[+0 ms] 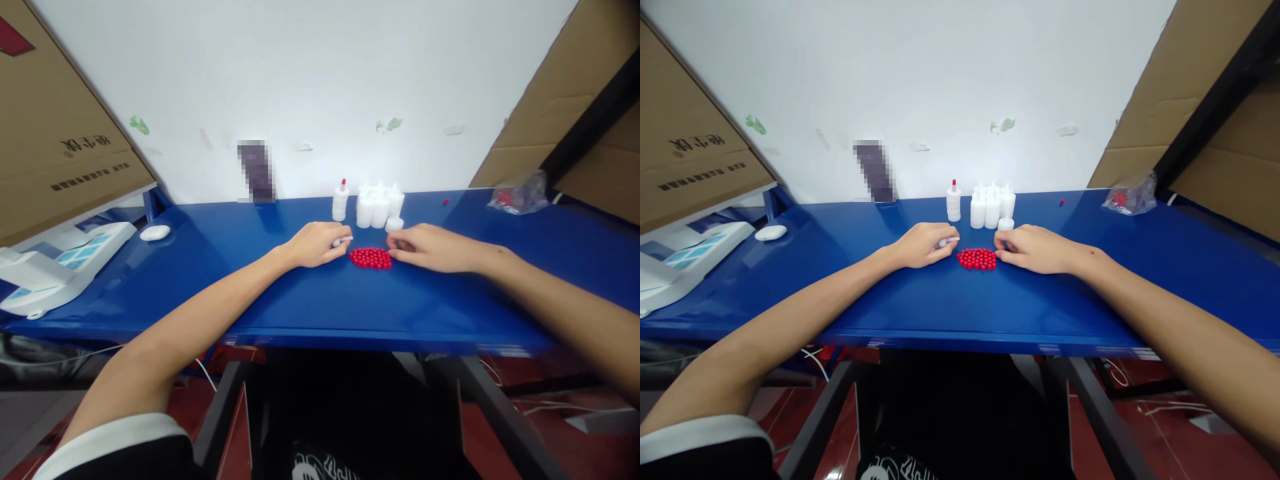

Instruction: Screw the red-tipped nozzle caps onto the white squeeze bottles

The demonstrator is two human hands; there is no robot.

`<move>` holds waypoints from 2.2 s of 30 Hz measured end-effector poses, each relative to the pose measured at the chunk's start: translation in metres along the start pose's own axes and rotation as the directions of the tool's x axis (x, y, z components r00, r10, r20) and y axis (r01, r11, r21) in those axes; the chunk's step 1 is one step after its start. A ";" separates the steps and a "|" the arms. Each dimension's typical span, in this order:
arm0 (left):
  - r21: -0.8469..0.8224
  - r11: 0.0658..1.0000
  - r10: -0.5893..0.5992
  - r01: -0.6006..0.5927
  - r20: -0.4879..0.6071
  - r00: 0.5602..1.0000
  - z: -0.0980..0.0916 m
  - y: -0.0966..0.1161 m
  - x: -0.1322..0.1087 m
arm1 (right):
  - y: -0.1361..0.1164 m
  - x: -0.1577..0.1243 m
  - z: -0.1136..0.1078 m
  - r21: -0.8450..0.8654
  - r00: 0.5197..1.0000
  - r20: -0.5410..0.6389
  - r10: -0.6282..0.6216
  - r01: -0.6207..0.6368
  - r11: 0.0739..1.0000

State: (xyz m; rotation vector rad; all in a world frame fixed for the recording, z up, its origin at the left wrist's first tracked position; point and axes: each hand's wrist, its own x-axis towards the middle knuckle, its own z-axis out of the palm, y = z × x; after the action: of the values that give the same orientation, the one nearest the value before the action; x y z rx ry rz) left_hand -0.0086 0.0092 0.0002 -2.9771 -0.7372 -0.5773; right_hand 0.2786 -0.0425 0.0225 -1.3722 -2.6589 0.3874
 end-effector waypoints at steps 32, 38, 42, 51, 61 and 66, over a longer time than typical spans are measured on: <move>0.153 0.987 0.095 -0.050 -0.299 0.949 0.007 0.048 0.008 | -0.038 -0.002 0.017 0.339 0.859 -0.497 -0.125 0.325 0.883; 0.006 0.978 -0.192 0.208 -0.359 0.913 0.000 0.014 0.004 | 0.008 0.005 -0.002 0.230 0.753 -0.637 0.166 -0.021 0.973; 0.007 0.952 -0.286 0.306 -0.332 0.899 -0.001 -0.011 0.003 | 0.029 0.012 0.003 0.259 0.705 -0.640 0.304 -0.175 0.950; 0.093 0.987 -0.111 0.130 -0.193 0.975 0.007 -0.012 0.004 | 0.017 0.017 0.005 0.248 0.682 -0.642 0.350 -0.248 0.937; 0.160 0.972 -0.141 0.169 -0.177 0.974 0.006 -0.012 0.005 | 0.029 0.021 0.013 0.187 0.709 -0.647 0.279 -0.208 0.960; 0.086 0.986 -0.134 0.145 -0.121 0.984 0.006 -0.012 0.005 | 0.027 0.020 0.012 0.204 0.711 -0.637 0.297 -0.216 0.955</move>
State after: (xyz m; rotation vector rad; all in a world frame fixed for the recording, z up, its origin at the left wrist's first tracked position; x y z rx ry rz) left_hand -0.0079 0.0223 -0.0043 -2.7954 -0.9408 -0.6928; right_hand 0.2855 -0.0131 0.0033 -1.4916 -1.8403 0.0430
